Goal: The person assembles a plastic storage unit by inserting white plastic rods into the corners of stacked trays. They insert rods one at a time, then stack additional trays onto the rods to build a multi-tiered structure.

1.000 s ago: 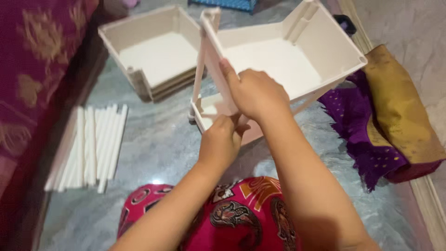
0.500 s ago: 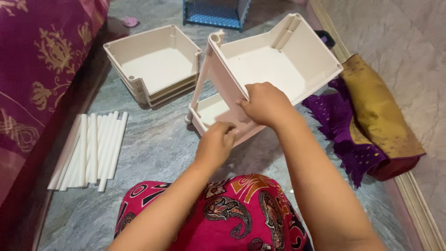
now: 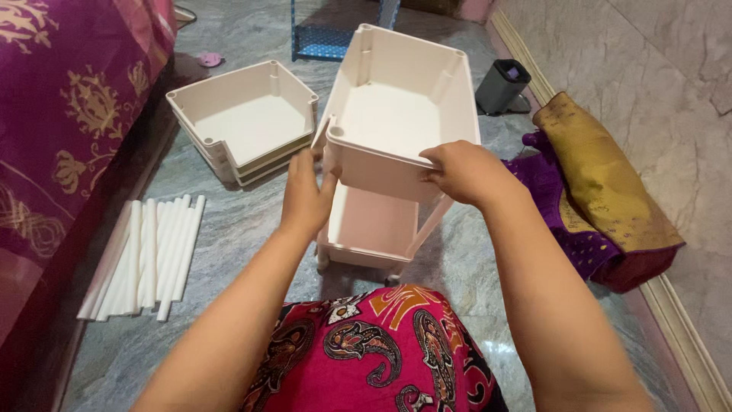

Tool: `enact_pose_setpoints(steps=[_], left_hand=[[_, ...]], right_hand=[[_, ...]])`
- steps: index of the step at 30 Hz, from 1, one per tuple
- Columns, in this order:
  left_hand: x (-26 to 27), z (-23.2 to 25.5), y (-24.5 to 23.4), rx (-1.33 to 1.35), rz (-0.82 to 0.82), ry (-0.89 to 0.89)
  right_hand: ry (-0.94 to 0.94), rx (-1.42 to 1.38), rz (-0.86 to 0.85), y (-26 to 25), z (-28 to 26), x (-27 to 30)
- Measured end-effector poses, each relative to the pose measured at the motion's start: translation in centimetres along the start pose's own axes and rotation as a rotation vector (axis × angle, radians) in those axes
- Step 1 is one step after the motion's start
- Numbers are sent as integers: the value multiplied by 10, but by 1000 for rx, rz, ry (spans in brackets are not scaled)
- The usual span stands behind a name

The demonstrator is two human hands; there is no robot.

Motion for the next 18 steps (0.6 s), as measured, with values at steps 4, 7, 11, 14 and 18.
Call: enact_pose_setpoints(steps=[4,7,11,14,18], left_hand=[[13,-2,9,109,-24,-100],[17,5,7,98,5,-23],[27,11,8,93,-1,-50],[34,14,4,92,14,-57],[41,19,-5,160,34,-55]], right_hand=[[15,-18,19,2,5,6],[-32,-18,97,-1,-2,10],[-254,-285,282,-8,-42,14],[-247,-359,393,0,-68,18],[-156,-227,645,12,-86,37]])
Point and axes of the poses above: each hand's wrist, its own x-axis away from the middle knuckle, its own y-axis out of the palm, z = x × y, the point moved 7 cm from there along -x, towards the middle knuckle, and after that the axes turned 4 degrees about y, right-handed, at the moved point
